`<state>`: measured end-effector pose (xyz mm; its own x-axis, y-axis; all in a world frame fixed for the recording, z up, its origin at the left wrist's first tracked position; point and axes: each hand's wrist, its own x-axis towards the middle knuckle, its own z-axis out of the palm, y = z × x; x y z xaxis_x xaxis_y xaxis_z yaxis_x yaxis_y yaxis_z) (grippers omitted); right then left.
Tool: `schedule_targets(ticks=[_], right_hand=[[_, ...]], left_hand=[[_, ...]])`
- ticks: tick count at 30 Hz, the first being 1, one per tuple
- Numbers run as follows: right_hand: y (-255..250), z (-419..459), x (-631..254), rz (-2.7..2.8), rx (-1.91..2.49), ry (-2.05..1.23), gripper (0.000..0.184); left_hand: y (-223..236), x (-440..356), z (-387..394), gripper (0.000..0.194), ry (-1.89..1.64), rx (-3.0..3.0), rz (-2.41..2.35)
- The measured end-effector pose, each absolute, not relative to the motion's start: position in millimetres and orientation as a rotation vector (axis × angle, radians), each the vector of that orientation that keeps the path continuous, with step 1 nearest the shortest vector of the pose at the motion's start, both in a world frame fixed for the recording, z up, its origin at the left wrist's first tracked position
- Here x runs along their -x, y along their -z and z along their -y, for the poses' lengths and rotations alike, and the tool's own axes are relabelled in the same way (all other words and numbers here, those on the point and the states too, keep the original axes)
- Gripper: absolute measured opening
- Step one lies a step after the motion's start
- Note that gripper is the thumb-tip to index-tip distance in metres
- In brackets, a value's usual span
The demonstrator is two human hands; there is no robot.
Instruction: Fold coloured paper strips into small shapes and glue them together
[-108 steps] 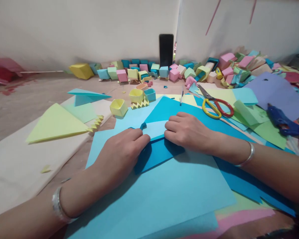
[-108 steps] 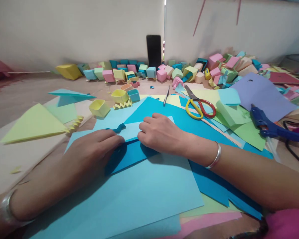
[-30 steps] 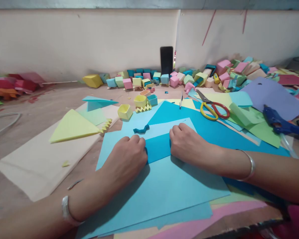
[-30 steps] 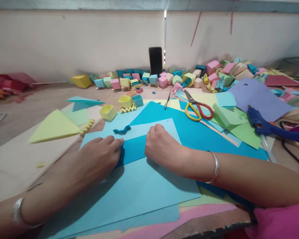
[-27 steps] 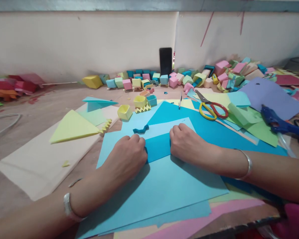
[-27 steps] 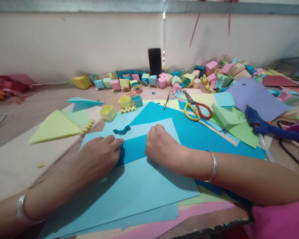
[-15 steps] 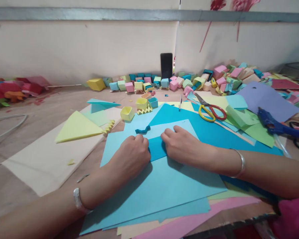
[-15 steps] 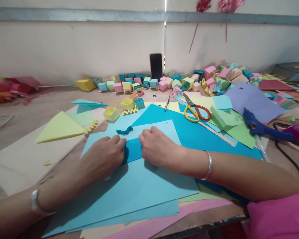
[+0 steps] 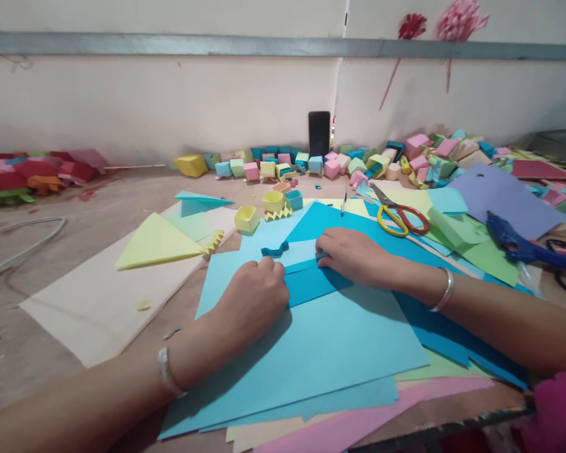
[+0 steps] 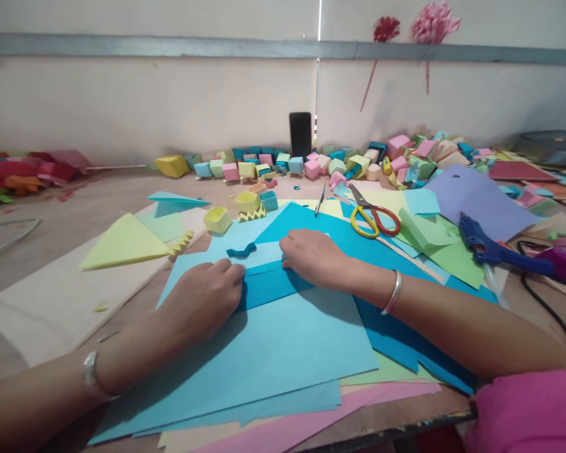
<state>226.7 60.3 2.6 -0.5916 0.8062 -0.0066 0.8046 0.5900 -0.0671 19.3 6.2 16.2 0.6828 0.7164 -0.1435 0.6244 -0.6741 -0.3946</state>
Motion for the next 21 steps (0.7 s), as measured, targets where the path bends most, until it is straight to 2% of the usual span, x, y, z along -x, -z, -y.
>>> schedule_targets(ticks=[3,7,13,15,17,19,21], right_hand=[[-1,-67,-232,2.722,1.423,-0.421,0.007],[-3,-70,-238,2.702,1.392,-0.551,0.007],[-5,-71,-240,2.664,1.283,-0.536,0.008],[-5,-72,-240,2.646,1.257,-0.558,0.008],[-5,-73,-240,2.628,1.239,-0.572,0.007],[-4,-73,-240,2.626,1.243,-0.566,0.004],[-4,-72,-240,2.642,1.252,-0.552,0.005]], left_hand=[[-28,-20,-3,0.026,-0.38,2.552,1.259],[-33,-14,-6,0.028,-0.303,2.55,1.331],[-13,-2,-26,0.026,0.481,2.421,1.342],[-9,-3,-29,0.022,0.642,2.455,1.353],[-5,-4,-31,0.017,0.672,2.559,1.357],[-2,-5,-33,0.021,0.588,2.68,1.367],[0,-5,-34,0.017,0.508,2.767,1.381]])
